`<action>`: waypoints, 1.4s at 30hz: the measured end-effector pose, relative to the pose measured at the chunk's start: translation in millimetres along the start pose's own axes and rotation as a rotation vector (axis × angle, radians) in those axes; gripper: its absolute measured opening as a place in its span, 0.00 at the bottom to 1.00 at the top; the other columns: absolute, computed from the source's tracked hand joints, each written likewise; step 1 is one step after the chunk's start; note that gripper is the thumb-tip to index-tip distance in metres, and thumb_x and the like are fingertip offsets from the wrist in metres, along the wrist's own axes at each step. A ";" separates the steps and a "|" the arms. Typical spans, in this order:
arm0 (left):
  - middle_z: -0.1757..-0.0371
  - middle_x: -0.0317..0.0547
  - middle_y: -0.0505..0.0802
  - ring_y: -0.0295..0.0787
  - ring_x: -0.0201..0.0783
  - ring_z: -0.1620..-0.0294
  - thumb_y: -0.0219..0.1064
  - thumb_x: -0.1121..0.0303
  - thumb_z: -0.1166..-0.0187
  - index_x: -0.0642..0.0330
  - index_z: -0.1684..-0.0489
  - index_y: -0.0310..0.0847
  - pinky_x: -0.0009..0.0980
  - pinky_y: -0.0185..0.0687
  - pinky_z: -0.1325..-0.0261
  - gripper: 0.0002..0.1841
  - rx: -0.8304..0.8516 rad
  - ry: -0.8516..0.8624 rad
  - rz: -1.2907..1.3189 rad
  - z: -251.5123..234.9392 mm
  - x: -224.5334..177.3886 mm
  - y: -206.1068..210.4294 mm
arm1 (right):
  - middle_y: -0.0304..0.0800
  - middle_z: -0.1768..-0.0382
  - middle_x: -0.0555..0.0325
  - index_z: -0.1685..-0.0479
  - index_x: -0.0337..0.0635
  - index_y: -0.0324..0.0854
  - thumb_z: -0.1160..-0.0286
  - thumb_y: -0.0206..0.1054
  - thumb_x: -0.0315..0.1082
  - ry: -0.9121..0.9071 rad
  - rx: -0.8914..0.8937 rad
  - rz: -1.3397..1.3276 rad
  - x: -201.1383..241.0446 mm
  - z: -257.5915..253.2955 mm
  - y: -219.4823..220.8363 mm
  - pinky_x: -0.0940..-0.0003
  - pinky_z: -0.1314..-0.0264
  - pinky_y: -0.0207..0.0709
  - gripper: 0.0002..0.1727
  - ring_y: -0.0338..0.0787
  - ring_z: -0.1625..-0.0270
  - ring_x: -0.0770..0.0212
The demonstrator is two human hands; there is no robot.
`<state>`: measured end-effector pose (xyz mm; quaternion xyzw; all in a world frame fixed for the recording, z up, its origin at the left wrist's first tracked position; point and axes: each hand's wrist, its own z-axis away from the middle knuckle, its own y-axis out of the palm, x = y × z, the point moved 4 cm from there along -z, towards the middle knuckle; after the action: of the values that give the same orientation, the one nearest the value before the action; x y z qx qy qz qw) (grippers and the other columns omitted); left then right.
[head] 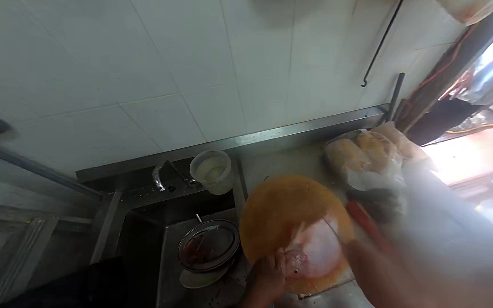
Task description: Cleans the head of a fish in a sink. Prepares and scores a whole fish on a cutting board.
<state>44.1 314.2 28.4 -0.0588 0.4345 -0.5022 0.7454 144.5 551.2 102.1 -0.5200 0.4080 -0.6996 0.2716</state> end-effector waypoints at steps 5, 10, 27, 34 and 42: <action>0.36 0.54 0.89 0.83 0.53 0.31 0.70 0.32 0.31 0.60 0.19 0.73 0.51 0.75 0.23 0.47 -0.364 0.555 -0.248 -13.3 27.8 34.1 | 0.87 0.72 0.50 0.54 0.43 0.83 0.08 0.49 0.51 0.107 0.280 -0.094 -20.1 17.4 62.9 0.45 0.62 0.84 0.23 0.91 0.68 0.49; 0.37 0.49 0.93 0.86 0.50 0.34 0.80 0.53 0.36 0.64 0.15 0.68 0.47 0.78 0.25 0.46 -0.435 0.666 -0.181 -5.2 31.4 59.7 | 0.84 0.77 0.56 0.59 0.45 0.83 0.08 0.50 0.51 0.097 0.186 -0.194 -29.8 36.4 83.7 0.51 0.68 0.83 0.23 0.88 0.74 0.55; 0.38 0.53 0.92 0.89 0.38 0.37 0.43 0.63 0.07 0.67 0.32 0.82 0.39 0.82 0.29 0.23 -0.686 0.307 0.482 -20.9 -15.9 32.3 | 0.91 0.67 0.44 0.50 0.40 0.83 0.15 0.58 0.41 0.019 0.395 -0.183 61.2 16.4 64.1 0.40 0.57 0.86 0.14 0.95 0.60 0.43; 0.31 0.54 0.89 0.87 0.37 0.32 0.42 0.64 0.07 0.68 0.27 0.78 0.36 0.79 0.25 0.24 -0.664 0.386 0.452 -27.2 -6.2 31.7 | 0.90 0.65 0.42 0.51 0.39 0.82 0.13 0.56 0.42 -0.063 0.539 -0.151 55.3 -1.1 63.2 0.38 0.55 0.85 0.15 0.94 0.57 0.40; 0.15 0.56 0.76 0.78 0.37 0.20 0.39 0.61 0.07 0.71 0.19 0.70 0.34 0.72 0.18 0.28 -0.449 0.558 0.471 -53.1 -0.1 9.9 | 0.87 0.67 0.44 0.53 0.42 0.79 0.08 0.49 0.46 -0.106 0.610 -0.040 31.0 -29.6 49.9 0.36 0.58 0.83 0.19 0.91 0.59 0.40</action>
<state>13.5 337.7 -9.4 0.0192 0.7196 -0.2079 0.6622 104.5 508.8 71.4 -0.4584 0.1542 -0.7668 0.4221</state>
